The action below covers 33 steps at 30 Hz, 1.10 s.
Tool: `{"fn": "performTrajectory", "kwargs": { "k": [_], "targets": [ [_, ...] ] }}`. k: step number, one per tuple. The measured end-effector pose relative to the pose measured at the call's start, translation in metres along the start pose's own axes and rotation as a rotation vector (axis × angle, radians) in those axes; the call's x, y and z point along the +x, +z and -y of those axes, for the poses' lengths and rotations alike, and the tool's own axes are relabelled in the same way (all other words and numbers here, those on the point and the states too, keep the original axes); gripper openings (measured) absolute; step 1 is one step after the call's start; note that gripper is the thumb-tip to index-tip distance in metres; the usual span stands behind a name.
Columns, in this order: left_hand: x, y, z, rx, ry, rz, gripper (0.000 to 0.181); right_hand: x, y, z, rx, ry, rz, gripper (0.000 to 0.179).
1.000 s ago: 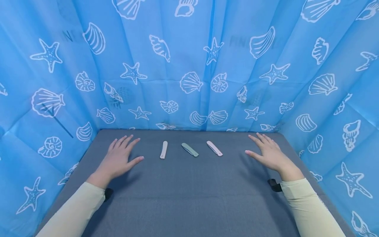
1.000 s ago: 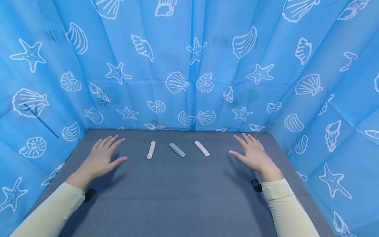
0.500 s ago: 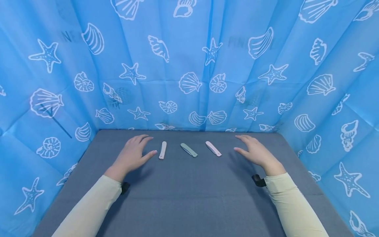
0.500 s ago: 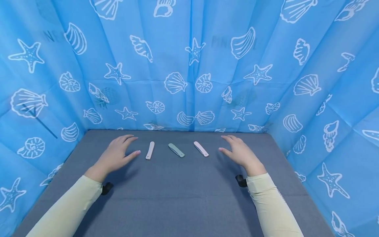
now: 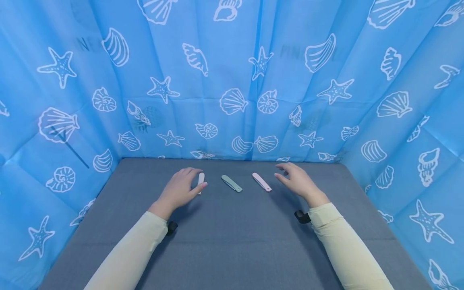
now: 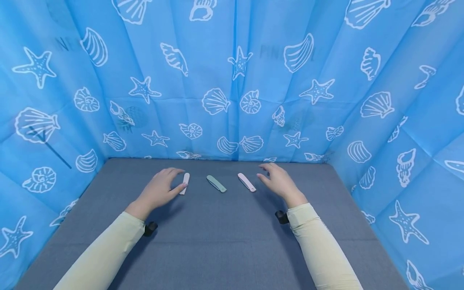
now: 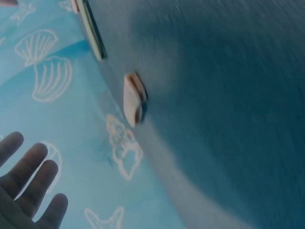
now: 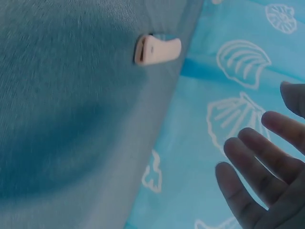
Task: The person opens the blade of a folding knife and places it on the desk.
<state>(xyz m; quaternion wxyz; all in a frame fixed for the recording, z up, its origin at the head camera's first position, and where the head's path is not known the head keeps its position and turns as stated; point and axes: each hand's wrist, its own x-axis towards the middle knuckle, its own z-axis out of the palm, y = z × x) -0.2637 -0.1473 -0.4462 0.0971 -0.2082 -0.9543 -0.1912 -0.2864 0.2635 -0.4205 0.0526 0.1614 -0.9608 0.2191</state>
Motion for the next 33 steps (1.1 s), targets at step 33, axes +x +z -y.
{"fn": "performTrajectory", "kwargs": {
  "k": [33],
  "targets": [
    [0.034, 0.066, -0.076, -0.300, -0.095, 0.005, 0.040, 0.057, 0.075, 0.020, 0.075, 0.234, 0.200, 0.030]
  ]
}}
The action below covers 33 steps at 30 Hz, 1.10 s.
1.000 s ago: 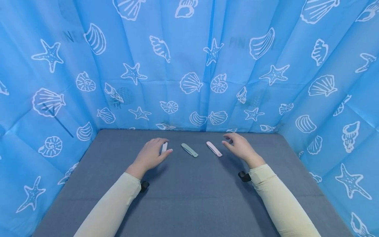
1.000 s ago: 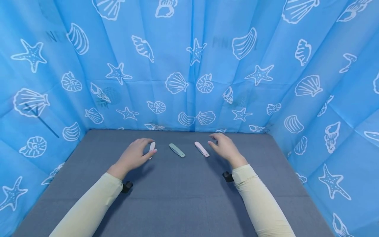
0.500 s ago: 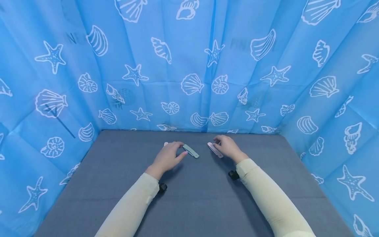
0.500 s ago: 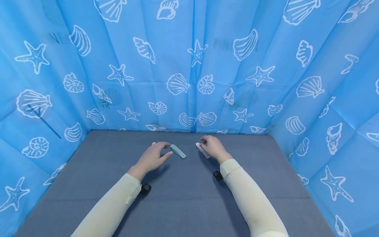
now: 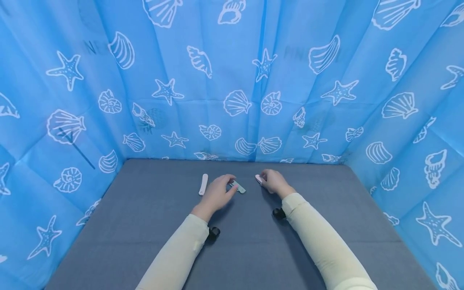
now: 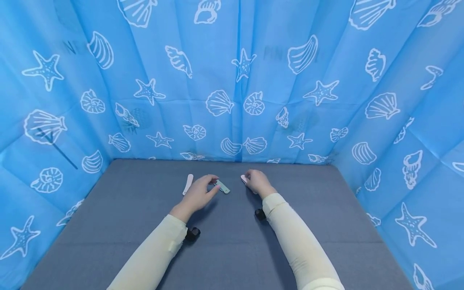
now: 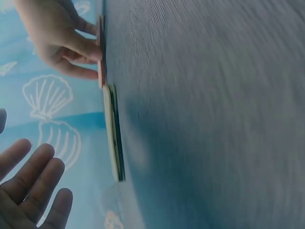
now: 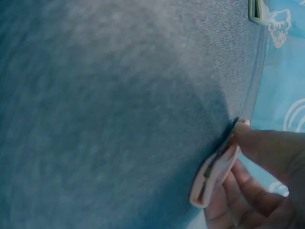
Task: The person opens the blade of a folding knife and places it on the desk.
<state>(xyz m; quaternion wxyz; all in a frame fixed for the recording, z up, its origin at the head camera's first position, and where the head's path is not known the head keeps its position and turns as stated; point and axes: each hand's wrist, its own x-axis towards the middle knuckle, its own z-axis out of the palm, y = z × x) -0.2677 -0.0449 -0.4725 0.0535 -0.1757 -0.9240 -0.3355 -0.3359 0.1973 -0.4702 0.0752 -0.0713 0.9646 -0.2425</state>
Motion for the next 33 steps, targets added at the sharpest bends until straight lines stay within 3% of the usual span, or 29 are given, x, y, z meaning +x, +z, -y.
{"fn": "performTrajectory", "kwargs": {
  "k": [7, 15, 25, 33],
  "targets": [
    [-0.003, 0.016, -0.009, -0.126, -0.080, -0.020, 0.038, -0.002, 0.003, -0.004, 0.119, 0.118, 0.053, 0.030],
    [-0.003, 0.031, -0.023, -0.341, -0.147, -0.076, 0.034, -0.016, 0.001, -0.002, 0.401, 0.206, 0.048, 0.026],
    [-0.005, 0.050, -0.041, -0.527, -0.229, -0.060, 0.045, -0.045, -0.011, 0.014, 0.676, 0.128, 0.058, 0.035],
    [-0.005, 0.052, -0.043, -0.626, -0.191, -0.049, 0.047, -0.064, -0.014, 0.023, 0.832, 0.039, 0.092, 0.037]
  ]
}}
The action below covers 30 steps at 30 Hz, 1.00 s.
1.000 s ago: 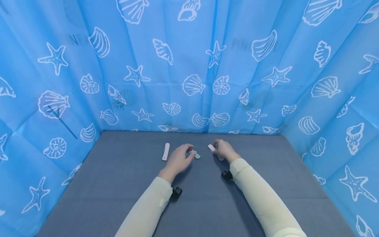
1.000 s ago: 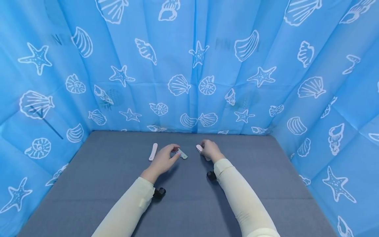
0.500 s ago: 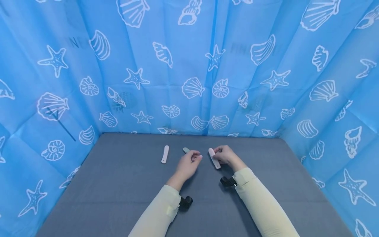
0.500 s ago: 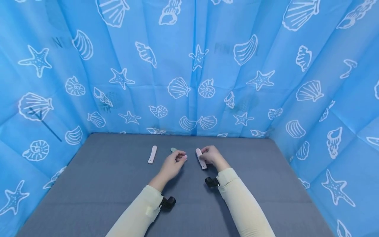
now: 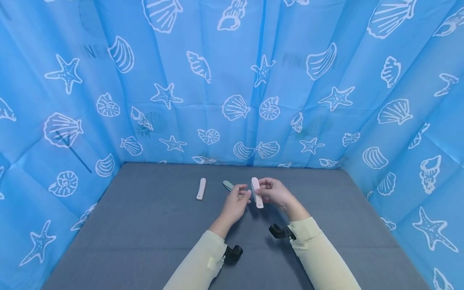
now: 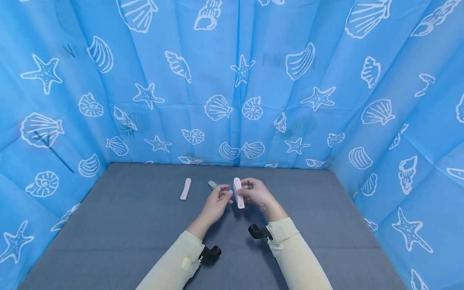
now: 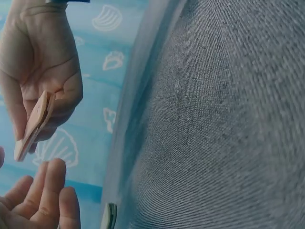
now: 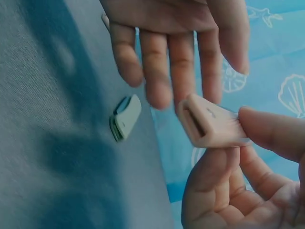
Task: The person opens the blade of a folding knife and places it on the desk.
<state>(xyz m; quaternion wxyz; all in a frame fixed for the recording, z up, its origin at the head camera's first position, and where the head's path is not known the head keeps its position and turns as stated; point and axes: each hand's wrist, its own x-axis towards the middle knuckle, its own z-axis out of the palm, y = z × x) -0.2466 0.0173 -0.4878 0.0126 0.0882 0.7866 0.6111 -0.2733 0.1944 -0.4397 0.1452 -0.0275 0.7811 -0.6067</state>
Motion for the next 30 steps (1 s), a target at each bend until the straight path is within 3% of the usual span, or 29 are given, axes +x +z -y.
{"fn": "performTrajectory", "kwargs": {
  "k": [5, 11, 19, 30],
  "targets": [
    [-0.003, -0.001, 0.000, -0.044, 0.037, 0.008, 0.043, -0.007, 0.006, -0.003, 0.079, -0.026, 0.031, 0.038],
    [-0.007, -0.002, -0.003, -0.083, 0.040, 0.030, 0.032, -0.014, 0.010, -0.006, 0.146, -0.047, 0.074, 0.042],
    [-0.009, -0.010, -0.006, -0.008, 0.054, 0.129, 0.026, -0.019, 0.010, -0.009, 0.202, -0.064, 0.113, 0.040],
    [-0.011, -0.020, -0.006, 0.019, 0.037, 0.248, 0.020, -0.025, 0.011, -0.010, 0.141, -0.065, 0.220, 0.037]
  ]
}}
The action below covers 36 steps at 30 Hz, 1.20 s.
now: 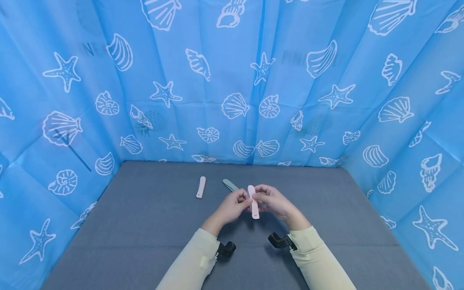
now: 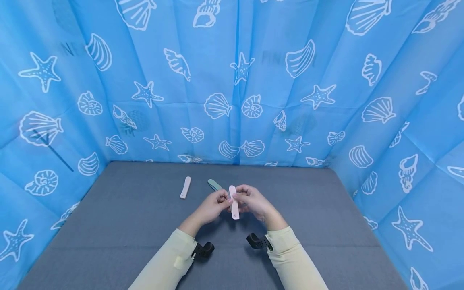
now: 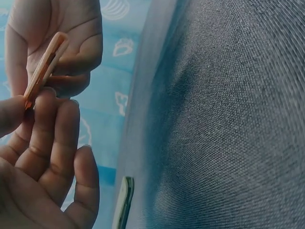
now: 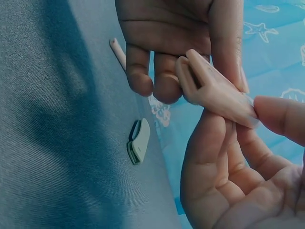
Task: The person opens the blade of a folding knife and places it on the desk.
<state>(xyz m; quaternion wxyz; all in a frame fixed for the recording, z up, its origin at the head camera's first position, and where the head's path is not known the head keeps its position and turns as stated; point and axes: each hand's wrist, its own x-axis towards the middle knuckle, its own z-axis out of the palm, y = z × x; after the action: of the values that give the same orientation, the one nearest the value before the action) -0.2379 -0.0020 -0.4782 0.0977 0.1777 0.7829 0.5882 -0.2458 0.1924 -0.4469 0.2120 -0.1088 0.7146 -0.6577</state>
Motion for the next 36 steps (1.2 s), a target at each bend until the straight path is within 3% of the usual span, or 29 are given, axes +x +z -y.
{"fn": "performTrajectory", "kwargs": {
  "k": [10, 18, 28, 36],
  "targets": [
    [0.000, -0.002, 0.002, 0.013, -0.013, 0.059, 0.023, -0.004, -0.001, -0.001, -0.026, 0.019, 0.036, 0.043],
    [-0.002, -0.004, 0.006, 0.013, 0.003, 0.058, 0.022, -0.005, -0.003, 0.000, -0.044, 0.002, 0.073, 0.042],
    [-0.003, -0.007, 0.010, 0.028, 0.107, -0.008, 0.020, -0.004, -0.001, 0.002, 0.006, -0.056, 0.018, 0.040],
    [-0.004, -0.010, 0.011, -0.005, 0.168, -0.125, 0.019, -0.004, 0.003, 0.000, 0.067, -0.103, -0.084, 0.036]
  ]
}}
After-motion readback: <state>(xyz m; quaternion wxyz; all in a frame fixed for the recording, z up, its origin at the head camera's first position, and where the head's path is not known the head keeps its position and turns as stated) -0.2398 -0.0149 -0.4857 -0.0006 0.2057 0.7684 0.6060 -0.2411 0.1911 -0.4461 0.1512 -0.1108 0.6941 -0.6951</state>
